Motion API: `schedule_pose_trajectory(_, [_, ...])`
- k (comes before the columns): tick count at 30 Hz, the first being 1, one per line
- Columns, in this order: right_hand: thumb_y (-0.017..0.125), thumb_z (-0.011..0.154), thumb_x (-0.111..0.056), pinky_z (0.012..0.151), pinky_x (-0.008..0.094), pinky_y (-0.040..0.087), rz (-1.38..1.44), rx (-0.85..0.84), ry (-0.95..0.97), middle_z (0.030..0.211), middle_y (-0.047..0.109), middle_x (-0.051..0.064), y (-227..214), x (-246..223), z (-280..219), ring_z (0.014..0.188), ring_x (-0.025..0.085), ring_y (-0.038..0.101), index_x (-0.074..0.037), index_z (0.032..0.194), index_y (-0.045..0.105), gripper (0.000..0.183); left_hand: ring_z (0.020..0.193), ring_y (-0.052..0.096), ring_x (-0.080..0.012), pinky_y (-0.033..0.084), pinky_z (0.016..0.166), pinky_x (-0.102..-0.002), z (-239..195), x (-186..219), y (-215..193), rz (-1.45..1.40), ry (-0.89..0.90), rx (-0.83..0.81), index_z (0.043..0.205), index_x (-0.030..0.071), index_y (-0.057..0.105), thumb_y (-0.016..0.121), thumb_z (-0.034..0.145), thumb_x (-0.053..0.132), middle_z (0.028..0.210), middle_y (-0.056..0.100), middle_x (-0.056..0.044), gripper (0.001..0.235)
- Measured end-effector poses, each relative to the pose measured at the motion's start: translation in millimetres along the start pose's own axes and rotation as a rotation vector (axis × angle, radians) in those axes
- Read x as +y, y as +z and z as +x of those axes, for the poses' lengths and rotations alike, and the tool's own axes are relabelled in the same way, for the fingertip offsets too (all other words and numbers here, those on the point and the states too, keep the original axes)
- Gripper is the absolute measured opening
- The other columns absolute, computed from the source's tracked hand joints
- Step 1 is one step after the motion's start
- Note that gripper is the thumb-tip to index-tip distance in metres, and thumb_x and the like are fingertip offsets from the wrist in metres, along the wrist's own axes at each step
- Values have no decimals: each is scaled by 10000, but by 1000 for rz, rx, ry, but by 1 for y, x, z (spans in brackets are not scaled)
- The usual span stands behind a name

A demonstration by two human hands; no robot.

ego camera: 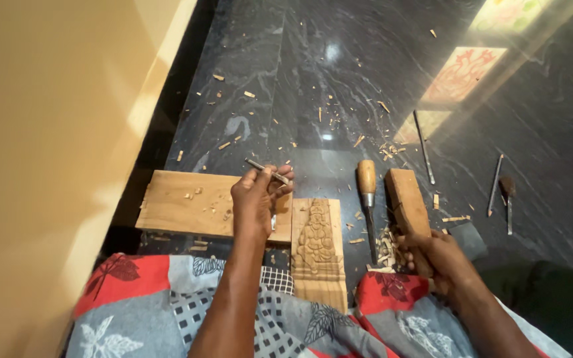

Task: The person carves a wooden block using a chisel and a wooden mallet. They repeatedly strike the chisel to shape the wood, creating wood shavings. The person occasionally switches to a knife to refine the carved details.

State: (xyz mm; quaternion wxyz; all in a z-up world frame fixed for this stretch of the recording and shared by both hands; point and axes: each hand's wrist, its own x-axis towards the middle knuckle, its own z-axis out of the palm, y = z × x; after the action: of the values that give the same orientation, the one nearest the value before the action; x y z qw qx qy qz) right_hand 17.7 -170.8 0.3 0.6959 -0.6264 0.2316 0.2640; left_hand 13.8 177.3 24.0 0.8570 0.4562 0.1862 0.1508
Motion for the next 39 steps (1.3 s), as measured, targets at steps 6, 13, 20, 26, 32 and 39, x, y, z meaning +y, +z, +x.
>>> schedule_pose_trajectory(6, [658,823,-16,468,284,458,-59,28,1,749,608,66,4,-1,5,562,134,541,65,1125,636,313,753,770,-236,637,621,-316,13,-8,5,74,3,27,1033,-34,658,625,960,20,920,773,-201,97])
schedule_pose_trajectory(13, [666,849,-36,492,299,461,-96,-5,-30,729,599,85,-2,0,9,572,155,553,88,1087,621,272,574,717,-141,533,438,-261,11,-18,10,294,-132,-11,970,23,688,640,954,75,849,792,-136,72])
schedule_pose_trajectory(20, [674,838,-25,494,290,463,-110,26,-34,735,622,69,-2,0,9,566,146,563,59,1099,634,277,641,748,-164,598,521,-271,19,-25,4,209,-14,-1,963,-7,677,625,978,83,858,787,-166,105])
schedule_pose_trajectory(26, [689,835,-33,490,291,474,-96,21,-27,731,630,86,-2,1,12,560,157,575,76,1122,621,315,726,757,-153,624,592,-278,19,-25,0,224,-31,91,994,1,680,612,958,44,888,775,-135,88])
schedule_pose_trajectory(32, [729,823,-77,526,336,501,-342,182,-89,770,673,140,12,-1,3,583,207,614,64,1175,651,388,712,747,-138,601,599,-250,18,-23,0,228,53,82,941,-14,741,685,922,33,853,781,-106,75])
schedule_pose_trajectory(39, [745,829,-357,789,424,577,-996,339,-277,959,780,170,25,-13,-19,843,302,756,-21,1205,695,507,699,727,-140,554,600,-243,8,-8,5,313,156,85,948,-14,746,690,954,55,836,769,-92,90])
